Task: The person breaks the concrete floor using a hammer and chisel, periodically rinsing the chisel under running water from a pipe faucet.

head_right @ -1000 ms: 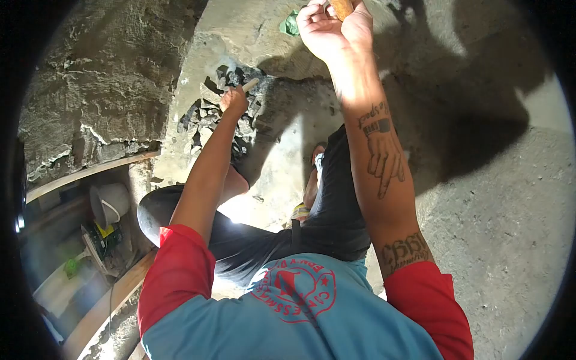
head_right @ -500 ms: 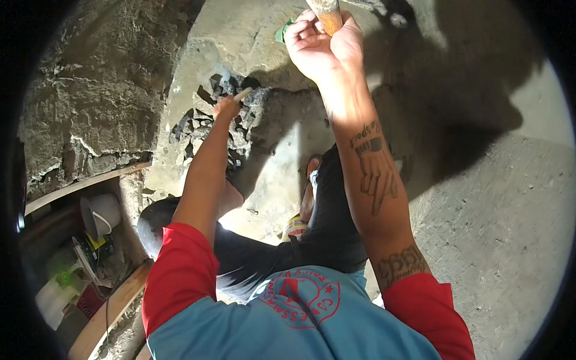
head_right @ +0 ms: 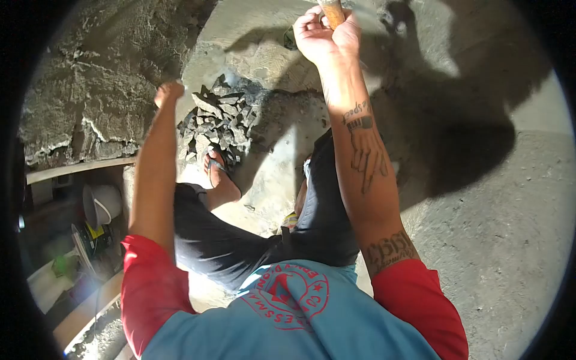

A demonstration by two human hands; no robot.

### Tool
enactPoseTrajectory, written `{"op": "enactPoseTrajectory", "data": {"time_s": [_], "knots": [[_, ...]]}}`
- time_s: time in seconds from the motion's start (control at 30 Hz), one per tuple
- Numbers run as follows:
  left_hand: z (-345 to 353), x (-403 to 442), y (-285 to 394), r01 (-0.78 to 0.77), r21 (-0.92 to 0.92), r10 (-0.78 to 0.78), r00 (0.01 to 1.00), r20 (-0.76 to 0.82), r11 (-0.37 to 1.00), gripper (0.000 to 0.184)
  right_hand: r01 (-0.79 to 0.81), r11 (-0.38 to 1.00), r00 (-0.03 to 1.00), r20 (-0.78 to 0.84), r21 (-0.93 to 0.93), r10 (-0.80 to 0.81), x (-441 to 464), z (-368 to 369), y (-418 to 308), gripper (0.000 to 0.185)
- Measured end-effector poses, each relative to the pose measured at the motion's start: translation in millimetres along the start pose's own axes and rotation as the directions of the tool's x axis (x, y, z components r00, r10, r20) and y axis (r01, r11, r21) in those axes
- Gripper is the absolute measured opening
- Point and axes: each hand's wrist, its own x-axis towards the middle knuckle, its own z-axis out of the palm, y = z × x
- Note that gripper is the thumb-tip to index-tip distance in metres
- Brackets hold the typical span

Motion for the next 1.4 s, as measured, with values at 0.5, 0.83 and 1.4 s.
{"op": "enactPoseTrajectory", "data": {"time_s": [0.5, 0.83, 1.4], "knots": [[-76.7, -25.1, -50.5, 0.000, 0.045, 0.006, 0.991, -0.134, 0.999, 0.039, -0.109, 0.994, 0.994, 0.029, -0.003, 0.109, -27.8, 1.3, -5.3, 0.028], [-53.0, -14.4, -70.8, -0.322, -0.086, 0.326, 0.839, 0.437, 0.943, 0.033, -0.051, 0.999, 0.998, 0.026, -0.018, 0.051, -48.1, 15.4, -1.5, 0.025], [-61.1, -40.0, -28.9, -0.550, -0.047, 0.529, 0.773, 0.349, 0.834, 0.035, -0.260, 0.917, 0.932, 0.169, -0.302, 0.320, -146.9, 64.7, -8.7, 0.015]]}}
